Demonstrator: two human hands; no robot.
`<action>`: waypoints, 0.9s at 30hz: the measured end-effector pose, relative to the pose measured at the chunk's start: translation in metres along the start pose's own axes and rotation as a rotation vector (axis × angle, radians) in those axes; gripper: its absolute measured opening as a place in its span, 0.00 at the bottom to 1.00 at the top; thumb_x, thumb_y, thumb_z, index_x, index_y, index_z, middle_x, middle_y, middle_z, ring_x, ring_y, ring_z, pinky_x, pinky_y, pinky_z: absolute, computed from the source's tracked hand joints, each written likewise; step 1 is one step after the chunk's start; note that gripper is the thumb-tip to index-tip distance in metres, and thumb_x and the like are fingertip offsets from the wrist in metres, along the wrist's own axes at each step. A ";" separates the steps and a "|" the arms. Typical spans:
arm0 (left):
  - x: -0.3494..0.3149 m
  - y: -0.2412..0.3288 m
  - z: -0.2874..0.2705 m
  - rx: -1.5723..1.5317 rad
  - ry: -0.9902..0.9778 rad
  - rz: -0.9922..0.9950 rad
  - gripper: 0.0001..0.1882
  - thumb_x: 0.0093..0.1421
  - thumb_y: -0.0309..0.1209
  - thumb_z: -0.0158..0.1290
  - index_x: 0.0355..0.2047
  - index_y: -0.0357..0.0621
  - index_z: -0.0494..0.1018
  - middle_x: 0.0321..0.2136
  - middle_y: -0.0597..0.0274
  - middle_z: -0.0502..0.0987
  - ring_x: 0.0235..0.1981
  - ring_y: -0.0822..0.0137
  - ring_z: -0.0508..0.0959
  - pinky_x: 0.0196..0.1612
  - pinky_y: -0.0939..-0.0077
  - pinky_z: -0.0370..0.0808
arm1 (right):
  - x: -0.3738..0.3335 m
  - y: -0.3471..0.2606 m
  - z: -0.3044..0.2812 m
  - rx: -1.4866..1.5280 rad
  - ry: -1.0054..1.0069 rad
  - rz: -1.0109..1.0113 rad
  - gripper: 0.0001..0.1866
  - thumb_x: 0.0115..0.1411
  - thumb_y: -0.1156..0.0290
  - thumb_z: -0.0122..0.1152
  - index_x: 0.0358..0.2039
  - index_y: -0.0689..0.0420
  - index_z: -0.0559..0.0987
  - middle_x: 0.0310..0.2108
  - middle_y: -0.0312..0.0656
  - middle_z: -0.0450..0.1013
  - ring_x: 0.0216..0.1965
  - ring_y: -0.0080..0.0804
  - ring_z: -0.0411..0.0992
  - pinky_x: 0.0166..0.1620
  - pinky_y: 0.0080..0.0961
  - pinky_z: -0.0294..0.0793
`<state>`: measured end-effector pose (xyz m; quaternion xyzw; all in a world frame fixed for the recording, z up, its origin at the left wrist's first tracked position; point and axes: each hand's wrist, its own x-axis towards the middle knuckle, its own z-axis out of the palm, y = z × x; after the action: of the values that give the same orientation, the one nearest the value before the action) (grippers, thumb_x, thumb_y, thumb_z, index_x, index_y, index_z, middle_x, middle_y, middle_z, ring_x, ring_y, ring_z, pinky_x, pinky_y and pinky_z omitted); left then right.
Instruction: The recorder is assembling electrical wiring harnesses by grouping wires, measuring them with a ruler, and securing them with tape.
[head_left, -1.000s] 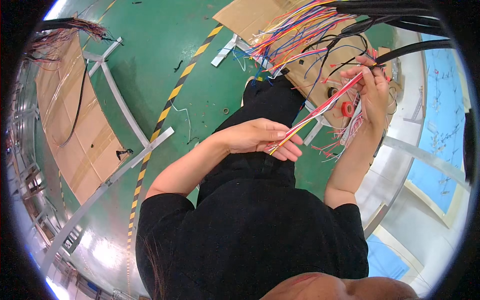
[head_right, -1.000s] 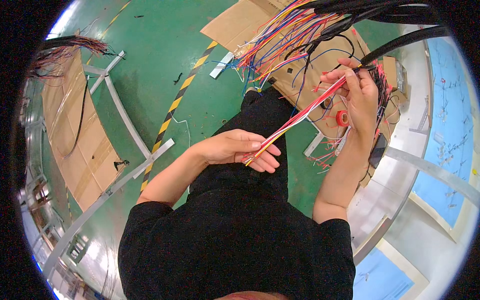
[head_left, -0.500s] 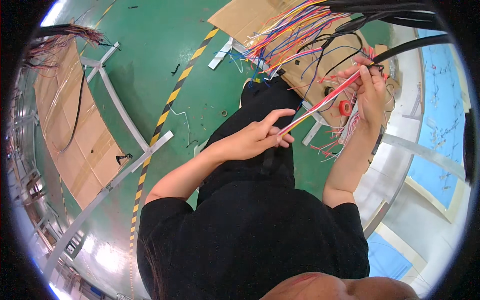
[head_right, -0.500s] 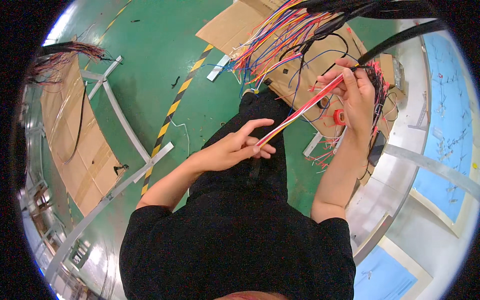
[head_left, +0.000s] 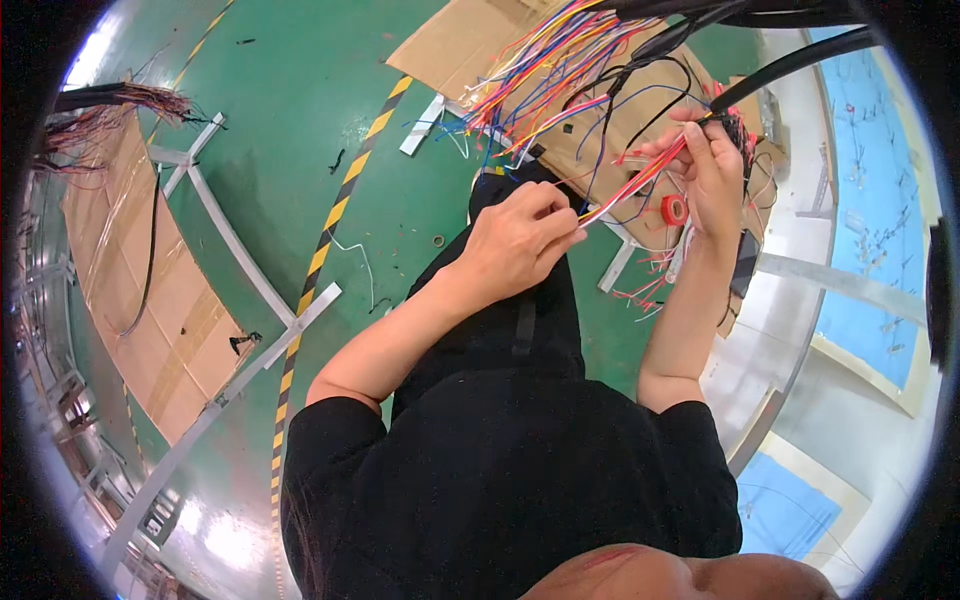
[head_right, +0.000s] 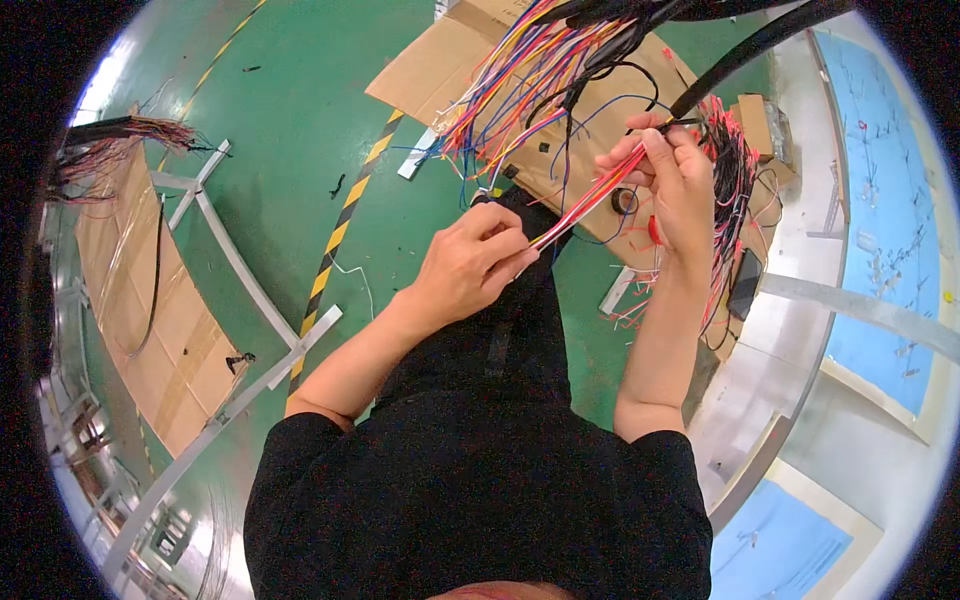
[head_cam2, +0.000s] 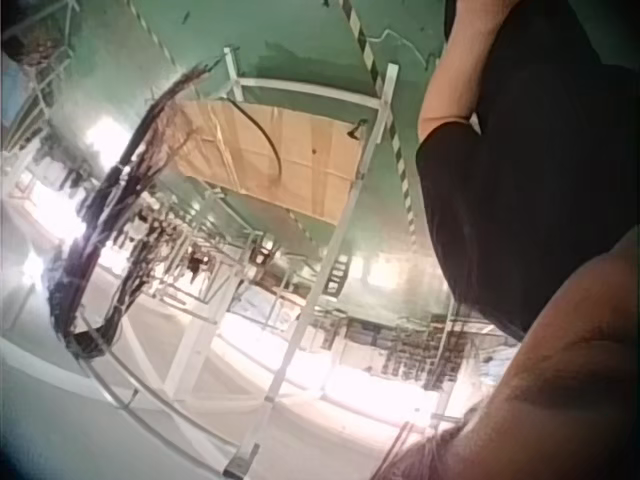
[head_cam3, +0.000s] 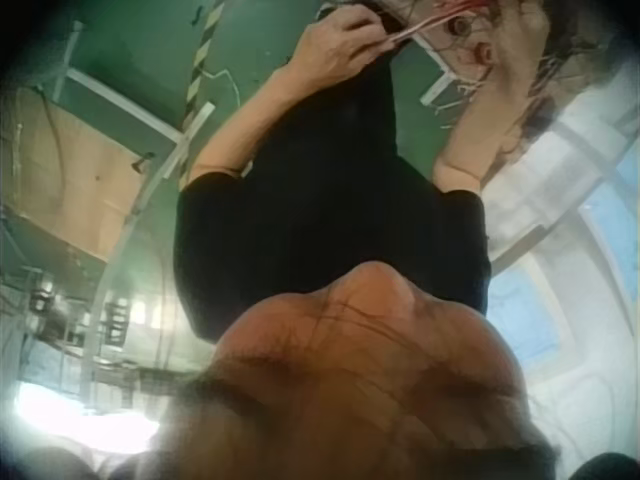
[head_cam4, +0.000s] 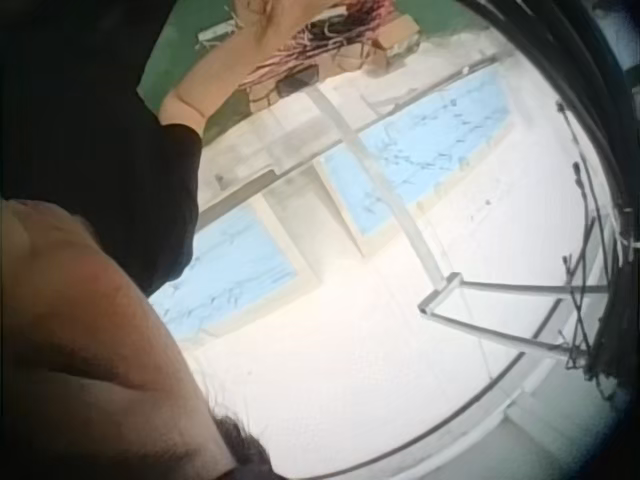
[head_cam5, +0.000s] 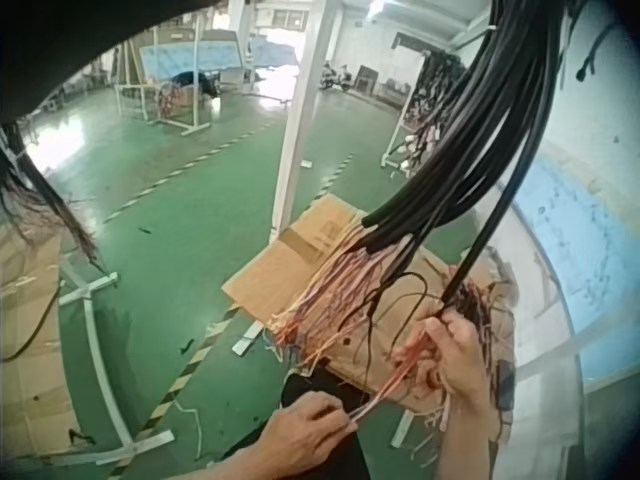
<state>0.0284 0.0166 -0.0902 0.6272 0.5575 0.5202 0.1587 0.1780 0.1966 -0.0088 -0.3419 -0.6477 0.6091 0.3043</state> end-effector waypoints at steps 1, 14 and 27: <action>0.001 0.002 -0.003 -0.002 -0.004 0.002 0.07 0.56 0.30 0.57 0.29 0.41 0.72 0.30 0.58 0.72 0.29 0.59 0.74 0.31 0.69 0.73 | -0.001 0.001 -0.001 0.009 -0.002 0.008 0.13 0.68 0.67 0.43 0.42 0.66 0.70 0.29 0.43 0.74 0.32 0.36 0.78 0.37 0.27 0.80; -0.007 -0.013 -0.011 -0.343 -0.421 -0.081 0.11 0.61 0.31 0.51 0.25 0.37 0.66 0.23 0.57 0.64 0.26 0.61 0.69 0.31 0.70 0.67 | 0.001 0.006 -0.014 0.109 0.125 -0.029 0.10 0.67 0.67 0.48 0.40 0.61 0.72 0.26 0.36 0.69 0.27 0.28 0.74 0.34 0.23 0.76; 0.045 0.004 0.048 -0.338 -0.018 -0.136 0.16 0.64 0.38 0.49 0.40 0.35 0.68 0.32 0.53 0.76 0.35 0.63 0.79 0.40 0.75 0.75 | -0.003 0.007 0.004 0.131 0.081 -0.019 0.10 0.66 0.67 0.49 0.39 0.61 0.71 0.26 0.38 0.72 0.28 0.29 0.76 0.34 0.25 0.78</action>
<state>0.0633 0.0728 -0.0852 0.5571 0.5018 0.5889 0.3016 0.1775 0.1919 -0.0156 -0.3394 -0.5969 0.6327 0.3579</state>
